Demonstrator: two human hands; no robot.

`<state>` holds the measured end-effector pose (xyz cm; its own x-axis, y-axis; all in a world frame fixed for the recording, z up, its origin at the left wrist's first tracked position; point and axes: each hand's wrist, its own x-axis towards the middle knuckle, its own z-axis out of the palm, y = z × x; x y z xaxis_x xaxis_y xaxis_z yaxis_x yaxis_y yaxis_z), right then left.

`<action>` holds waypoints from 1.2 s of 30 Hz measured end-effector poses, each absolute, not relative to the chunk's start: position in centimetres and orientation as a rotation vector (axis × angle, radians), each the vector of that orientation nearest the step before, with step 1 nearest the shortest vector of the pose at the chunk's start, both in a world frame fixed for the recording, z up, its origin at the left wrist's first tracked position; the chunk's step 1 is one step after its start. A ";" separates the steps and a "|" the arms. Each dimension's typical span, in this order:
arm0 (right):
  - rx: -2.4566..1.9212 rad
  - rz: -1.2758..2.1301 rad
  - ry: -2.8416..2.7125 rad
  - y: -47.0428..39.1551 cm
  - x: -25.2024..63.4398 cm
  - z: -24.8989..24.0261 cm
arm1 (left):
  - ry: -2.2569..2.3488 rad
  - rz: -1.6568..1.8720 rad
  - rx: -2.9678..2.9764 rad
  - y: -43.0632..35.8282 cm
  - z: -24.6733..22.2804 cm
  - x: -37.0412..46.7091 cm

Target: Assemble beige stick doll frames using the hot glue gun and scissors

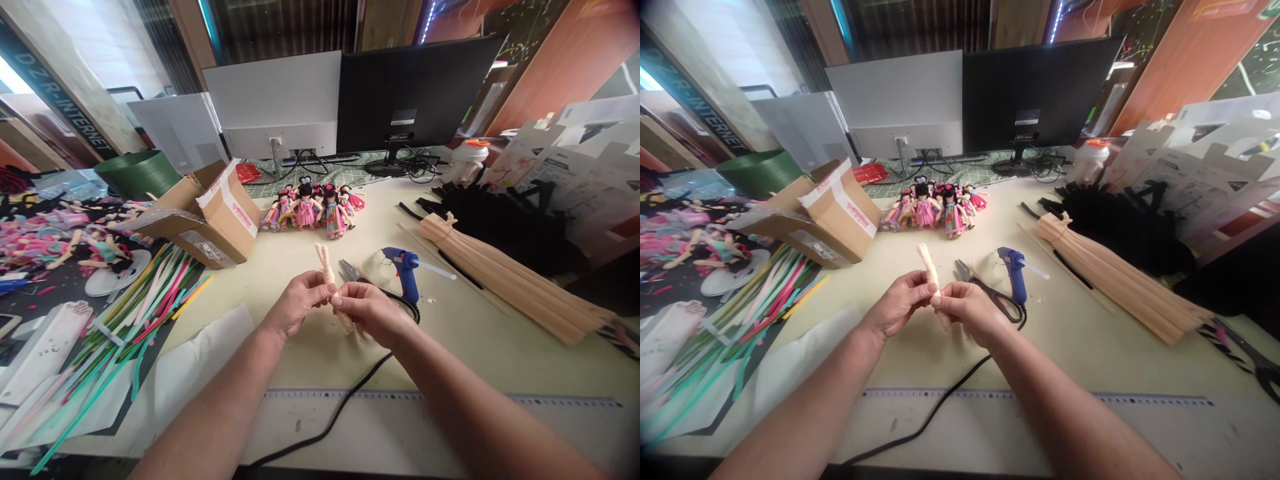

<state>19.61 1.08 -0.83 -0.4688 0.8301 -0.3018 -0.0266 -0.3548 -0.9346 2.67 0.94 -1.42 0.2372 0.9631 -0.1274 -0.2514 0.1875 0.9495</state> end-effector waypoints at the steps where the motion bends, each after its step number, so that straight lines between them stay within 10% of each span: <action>1: -1.054 1.924 -1.243 1.1 19.6 -0.9 | 0.919 1.037 0.992 0.9 -1.3 2.7; 17: -0.822 2.190 -1.037 1.0 19.1 -1.5 | 0.835 1.111 0.966 0.7 -1.1 3.1; 36: -1.037 1.740 -1.391 0.6 19.2 0.0 | 0.804 1.199 0.845 1.0 -0.8 2.5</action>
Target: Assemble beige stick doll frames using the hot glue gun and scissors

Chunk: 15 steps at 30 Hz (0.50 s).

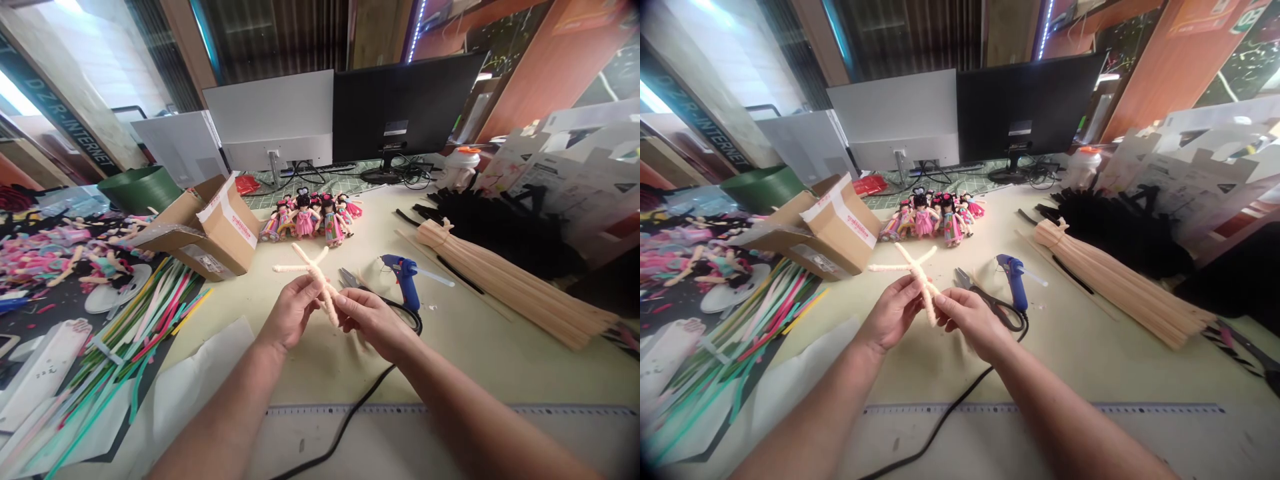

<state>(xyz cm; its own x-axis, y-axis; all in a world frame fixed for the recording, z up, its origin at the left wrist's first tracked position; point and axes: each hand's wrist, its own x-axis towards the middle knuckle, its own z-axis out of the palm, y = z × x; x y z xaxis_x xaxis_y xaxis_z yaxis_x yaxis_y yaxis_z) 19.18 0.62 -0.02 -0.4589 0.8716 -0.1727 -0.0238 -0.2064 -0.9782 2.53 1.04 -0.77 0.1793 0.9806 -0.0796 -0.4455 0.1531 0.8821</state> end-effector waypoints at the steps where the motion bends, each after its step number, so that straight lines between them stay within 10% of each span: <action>1: -1.031 1.728 -1.414 0.6 19.2 -0.1 | 0.796 1.172 0.840 1.1 -0.7 2.4; 15: -0.780 1.912 -1.087 1.1 19.8 -1.0 | 0.746 0.772 0.929 -0.1 -0.6 3.9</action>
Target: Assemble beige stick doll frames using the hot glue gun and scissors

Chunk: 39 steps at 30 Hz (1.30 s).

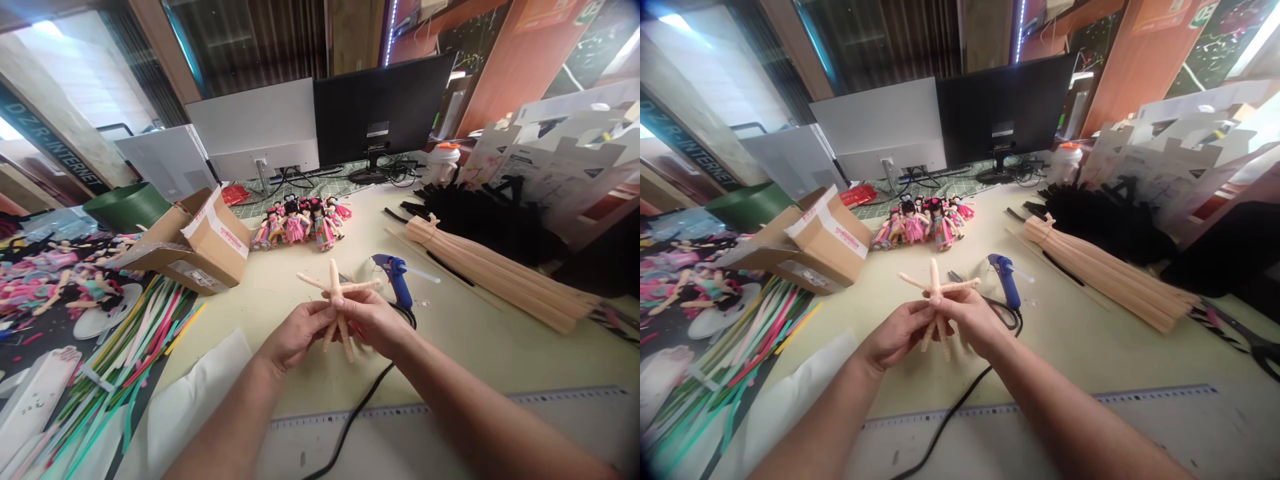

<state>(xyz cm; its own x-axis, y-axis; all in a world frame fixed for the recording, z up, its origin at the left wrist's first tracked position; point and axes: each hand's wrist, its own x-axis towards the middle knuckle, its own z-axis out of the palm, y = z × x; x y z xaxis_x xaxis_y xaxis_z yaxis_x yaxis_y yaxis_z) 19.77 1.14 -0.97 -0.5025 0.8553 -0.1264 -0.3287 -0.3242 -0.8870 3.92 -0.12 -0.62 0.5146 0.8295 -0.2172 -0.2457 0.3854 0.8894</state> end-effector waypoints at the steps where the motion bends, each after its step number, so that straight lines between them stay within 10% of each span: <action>1: -0.733 1.928 -1.049 1.2 19.7 -1.0 | 0.743 0.774 0.926 -0.1 -0.7 4.0; 39: -0.735 1.838 -1.042 1.5 19.5 -1.1 | 0.900 0.871 1.045 -0.7 -1.5 5.7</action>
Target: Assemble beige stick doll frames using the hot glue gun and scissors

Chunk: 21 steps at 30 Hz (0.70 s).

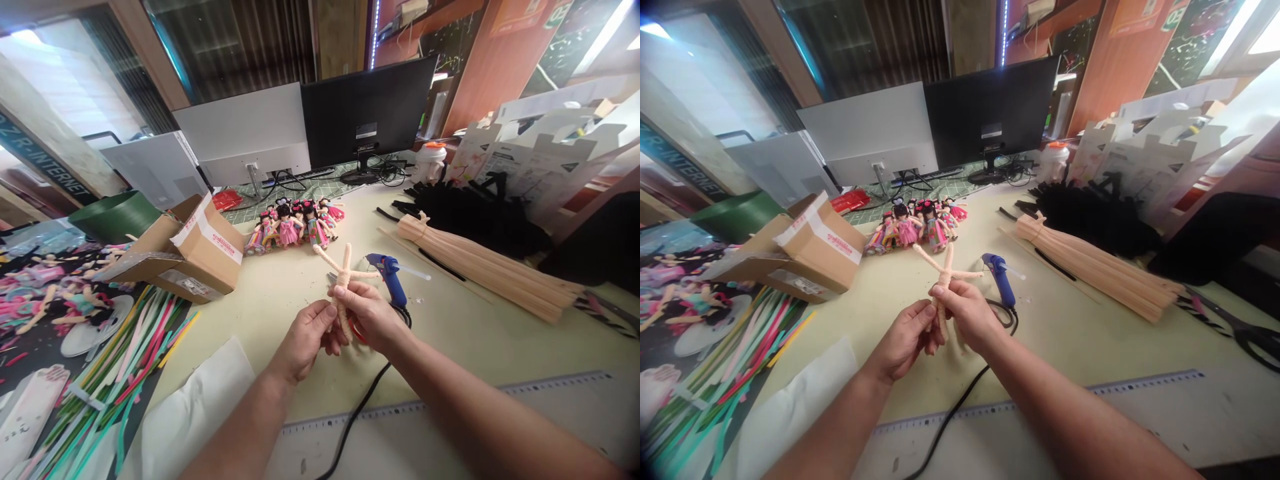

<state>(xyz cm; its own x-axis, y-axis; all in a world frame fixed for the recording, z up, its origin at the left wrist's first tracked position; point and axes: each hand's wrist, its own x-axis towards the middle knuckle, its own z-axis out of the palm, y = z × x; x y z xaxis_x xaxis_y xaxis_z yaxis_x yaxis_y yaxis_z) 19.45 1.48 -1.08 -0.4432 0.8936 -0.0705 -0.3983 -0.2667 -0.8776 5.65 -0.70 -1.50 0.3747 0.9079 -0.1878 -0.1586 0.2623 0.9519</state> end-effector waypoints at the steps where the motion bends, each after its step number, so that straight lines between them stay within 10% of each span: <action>1: -0.714 1.844 -1.018 1.4 19.3 -1.2 | 0.879 0.896 1.006 -0.8 -1.6 5.9; 21: -0.782 1.850 -1.076 1.7 19.8 -0.6 | 1.078 0.943 1.222 -1.4 -0.9 5.8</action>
